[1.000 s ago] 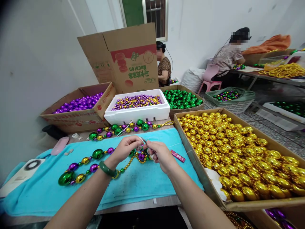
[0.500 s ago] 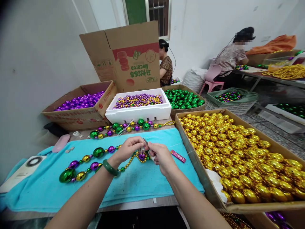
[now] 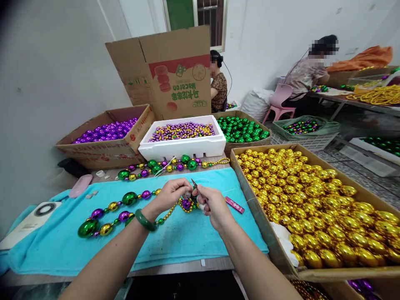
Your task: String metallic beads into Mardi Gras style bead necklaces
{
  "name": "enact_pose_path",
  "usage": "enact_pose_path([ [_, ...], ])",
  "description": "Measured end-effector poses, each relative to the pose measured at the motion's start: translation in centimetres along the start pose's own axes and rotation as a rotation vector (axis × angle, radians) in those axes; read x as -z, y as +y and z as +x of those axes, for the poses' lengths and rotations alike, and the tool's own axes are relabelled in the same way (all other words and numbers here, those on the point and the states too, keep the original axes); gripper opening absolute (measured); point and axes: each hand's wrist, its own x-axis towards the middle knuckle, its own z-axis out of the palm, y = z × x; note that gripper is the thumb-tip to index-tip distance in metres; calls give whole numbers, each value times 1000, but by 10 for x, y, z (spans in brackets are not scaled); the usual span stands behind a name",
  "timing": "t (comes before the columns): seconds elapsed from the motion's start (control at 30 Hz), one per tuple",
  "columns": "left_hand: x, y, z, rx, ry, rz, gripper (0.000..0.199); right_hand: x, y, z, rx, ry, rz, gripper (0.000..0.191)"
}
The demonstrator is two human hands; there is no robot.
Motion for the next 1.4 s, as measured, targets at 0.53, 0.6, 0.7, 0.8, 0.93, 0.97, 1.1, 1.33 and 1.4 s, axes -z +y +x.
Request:
enact_pose_path([
  [0.53, -2, -3, 0, -4, 98, 77, 16, -2, 4, -2, -15, -5, -16, 34],
  [0.6, -4, -3, 0, -14, 108, 94, 16, -3, 6, -2, -9, 1, 1, 34],
  [0.7, -6, -3, -1, -47, 117, 104, 16, -6, 10, -3, 4, 17, 22, 35],
  [0.8, -8, -3, -1, -66, 139, 112, 17, -9, 13, -5, 19, 37, 51, 37],
  [0.93, -9, -3, -2, -70, 143, 132, 17, -12, 16, -6, 33, 54, 69, 37],
  [0.97, -9, -2, -2, -70, 140, 136, 17, -13, 16, -6, 40, 56, 68, 38],
  [1.1, -9, -1, -3, -61, 136, 165, 17, -13, 18, -5, 68, 68, 74, 38],
  [1.33, -9, -5, -1, -51, 148, 180, 17, -12, 18, -6, 33, 53, 84, 38],
  [1.4, -9, -6, -1, -54, 147, 171, 18, -12, 18, -6, 49, 58, 64, 38],
])
